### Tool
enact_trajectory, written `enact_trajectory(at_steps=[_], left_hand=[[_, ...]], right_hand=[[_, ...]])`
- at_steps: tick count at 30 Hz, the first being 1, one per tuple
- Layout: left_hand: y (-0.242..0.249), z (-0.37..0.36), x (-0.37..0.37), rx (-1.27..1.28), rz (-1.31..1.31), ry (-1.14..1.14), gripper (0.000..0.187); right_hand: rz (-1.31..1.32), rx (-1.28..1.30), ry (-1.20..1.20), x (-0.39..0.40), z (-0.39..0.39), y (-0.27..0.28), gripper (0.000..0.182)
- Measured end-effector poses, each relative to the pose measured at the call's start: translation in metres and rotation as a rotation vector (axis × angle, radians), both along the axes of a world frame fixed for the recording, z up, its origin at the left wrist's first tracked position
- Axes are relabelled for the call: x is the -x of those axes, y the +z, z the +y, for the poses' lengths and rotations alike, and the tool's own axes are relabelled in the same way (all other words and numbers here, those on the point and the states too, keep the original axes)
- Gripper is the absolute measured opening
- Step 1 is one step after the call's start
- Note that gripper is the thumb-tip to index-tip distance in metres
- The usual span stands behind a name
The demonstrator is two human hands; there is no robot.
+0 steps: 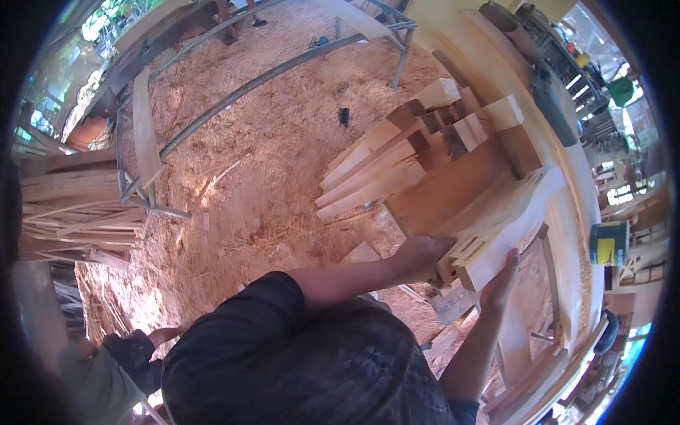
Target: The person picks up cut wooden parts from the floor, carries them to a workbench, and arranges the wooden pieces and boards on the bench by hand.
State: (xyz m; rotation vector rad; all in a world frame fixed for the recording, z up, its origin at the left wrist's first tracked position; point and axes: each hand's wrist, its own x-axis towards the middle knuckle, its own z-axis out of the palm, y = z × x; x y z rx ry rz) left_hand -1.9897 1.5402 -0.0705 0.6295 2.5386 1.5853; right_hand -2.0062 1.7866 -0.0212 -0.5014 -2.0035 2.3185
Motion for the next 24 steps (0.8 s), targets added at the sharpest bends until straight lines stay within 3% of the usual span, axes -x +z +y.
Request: enact_trajectory(at_steps=[2, 5, 9, 13, 21, 24], left_hand=[[0.006, -0.003, -0.005, 0.074, 0.095, 0.026, 0.099], [-0.004, 0.005, -0.006, -0.199, 0.335, 0.042, 0.113], [0.01, 0.019, -0.011, -0.318, 0.296, 0.06, 0.112], [0.008, 0.038, -0.01, -0.273, 0.217, 0.122, 0.106], [0.002, 0.036, -0.007, -0.269, 0.309, 0.147, 0.097], [-0.006, 0.039, -0.003, -0.31, 0.326, 0.075, 0.09]], right_hand=[[-0.03, 0.025, -0.003, -0.001, -0.005, 0.003, 0.081], [-0.062, 0.184, 0.01, -0.007, -0.026, 0.019, 0.079], [-0.092, 0.32, 0.086, -0.012, -0.028, 0.021, 0.08], [-0.094, 0.224, -0.073, -0.013, -0.035, 0.023, 0.078], [0.015, 0.175, -0.041, -0.016, -0.03, 0.009, 0.068], [0.034, -0.032, -0.134, -0.029, -0.032, -0.01, 0.063]])
